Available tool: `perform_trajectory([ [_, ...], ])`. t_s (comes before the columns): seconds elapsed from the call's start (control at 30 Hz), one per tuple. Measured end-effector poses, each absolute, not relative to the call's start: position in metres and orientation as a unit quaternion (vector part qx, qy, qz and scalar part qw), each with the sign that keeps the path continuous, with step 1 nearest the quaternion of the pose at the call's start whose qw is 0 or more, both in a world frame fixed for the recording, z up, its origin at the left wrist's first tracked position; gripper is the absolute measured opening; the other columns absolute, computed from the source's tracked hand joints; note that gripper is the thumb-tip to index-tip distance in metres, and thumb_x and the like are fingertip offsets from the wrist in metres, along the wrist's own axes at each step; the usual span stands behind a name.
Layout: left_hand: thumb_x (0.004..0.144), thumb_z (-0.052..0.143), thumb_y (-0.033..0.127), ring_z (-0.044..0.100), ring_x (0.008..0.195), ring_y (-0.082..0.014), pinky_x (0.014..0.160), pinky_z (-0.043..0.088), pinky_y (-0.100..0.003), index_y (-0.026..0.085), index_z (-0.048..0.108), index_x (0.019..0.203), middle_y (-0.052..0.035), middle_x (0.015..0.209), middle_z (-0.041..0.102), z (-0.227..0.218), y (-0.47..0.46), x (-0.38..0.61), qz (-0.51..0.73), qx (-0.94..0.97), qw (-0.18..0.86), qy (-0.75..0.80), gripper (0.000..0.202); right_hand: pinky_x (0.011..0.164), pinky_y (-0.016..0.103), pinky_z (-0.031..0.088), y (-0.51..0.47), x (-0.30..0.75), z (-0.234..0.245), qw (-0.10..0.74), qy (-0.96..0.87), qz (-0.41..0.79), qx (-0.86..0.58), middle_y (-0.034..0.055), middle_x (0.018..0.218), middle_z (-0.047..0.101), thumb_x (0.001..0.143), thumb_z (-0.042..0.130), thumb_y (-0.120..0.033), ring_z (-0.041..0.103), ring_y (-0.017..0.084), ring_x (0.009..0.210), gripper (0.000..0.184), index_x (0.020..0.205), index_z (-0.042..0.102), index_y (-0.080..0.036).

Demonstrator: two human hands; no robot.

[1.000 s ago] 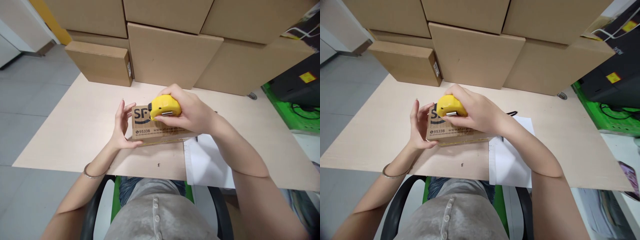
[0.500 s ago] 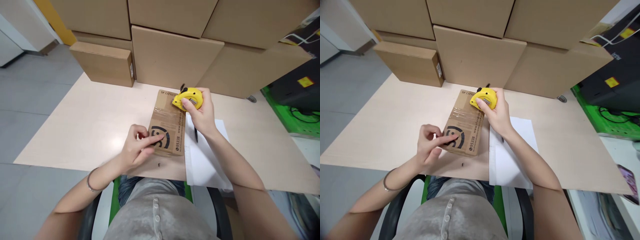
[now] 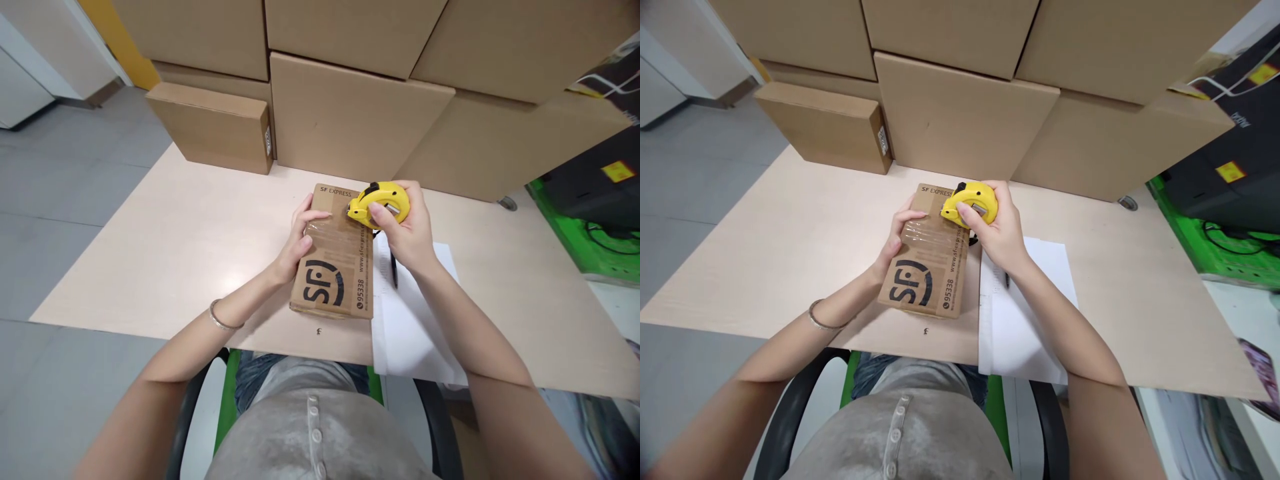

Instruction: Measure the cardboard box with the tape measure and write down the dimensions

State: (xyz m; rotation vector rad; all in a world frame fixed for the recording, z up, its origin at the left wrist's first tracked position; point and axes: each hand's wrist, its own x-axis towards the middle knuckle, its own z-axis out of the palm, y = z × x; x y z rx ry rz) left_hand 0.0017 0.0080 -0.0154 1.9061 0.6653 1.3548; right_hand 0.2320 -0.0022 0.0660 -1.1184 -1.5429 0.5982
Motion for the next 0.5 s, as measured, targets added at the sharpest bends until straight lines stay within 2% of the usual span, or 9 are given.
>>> perform_trajectory([
  [0.1, 0.107, 0.03, 0.069, 0.035, 0.163, -0.0335, 0.125, 0.045, -0.072, 0.04, 0.057, 0.136, -0.0031, 0.173, 0.034, -0.015, 0.003, 0.003, 0.536, 0.728, 0.326, 0.276, 0.049, 0.084, 0.04, 0.061, -0.003, 0.232, 0.068, 0.539, -0.649, 0.261, -0.469, 0.0025, 0.106, 0.076, 0.086, 0.076, -0.071, 0.073, 0.022, 0.095, 0.052, 0.112, 0.057, -0.03],
  [0.27, 0.1, 0.048, 0.075, 0.029, 0.165, -0.0357, 0.128, 0.039, -0.071, 0.038, 0.055, 0.132, 0.0008, 0.18, 0.021, -0.018, 0.001, 0.002, 0.541, 0.708, 0.375, 0.255, 0.049, 0.077, 0.037, 0.06, 0.0, 0.23, 0.078, 0.5, -0.691, 0.274, -0.445, 0.0007, 0.101, 0.076, 0.088, 0.077, -0.066, 0.072, 0.02, 0.087, 0.048, 0.112, 0.057, -0.03],
  [0.4, 0.095, 0.058, 0.075, 0.013, 0.17, -0.0364, 0.136, 0.023, -0.067, 0.042, 0.043, 0.15, -0.0007, 0.18, 0.021, -0.019, 0.003, 0.006, 0.564, 0.672, 0.418, 0.234, 0.066, 0.078, 0.038, 0.06, 0.009, 0.214, 0.092, 0.445, -0.757, 0.255, -0.405, 0.0012, 0.105, 0.075, 0.089, 0.074, -0.067, 0.074, 0.021, 0.09, 0.05, 0.114, 0.056, -0.028],
  [0.5, 0.093, 0.059, 0.077, 0.017, 0.169, -0.0369, 0.136, 0.023, -0.062, 0.045, 0.031, 0.16, -0.0016, 0.178, 0.026, -0.019, 0.005, 0.01, 0.581, 0.657, 0.431, 0.214, 0.08, 0.083, 0.04, 0.059, 0.016, 0.198, 0.099, 0.397, -0.803, 0.223, -0.383, 0.0029, 0.109, 0.075, 0.092, 0.071, -0.065, 0.074, 0.024, 0.093, 0.049, 0.118, 0.056, -0.026],
])
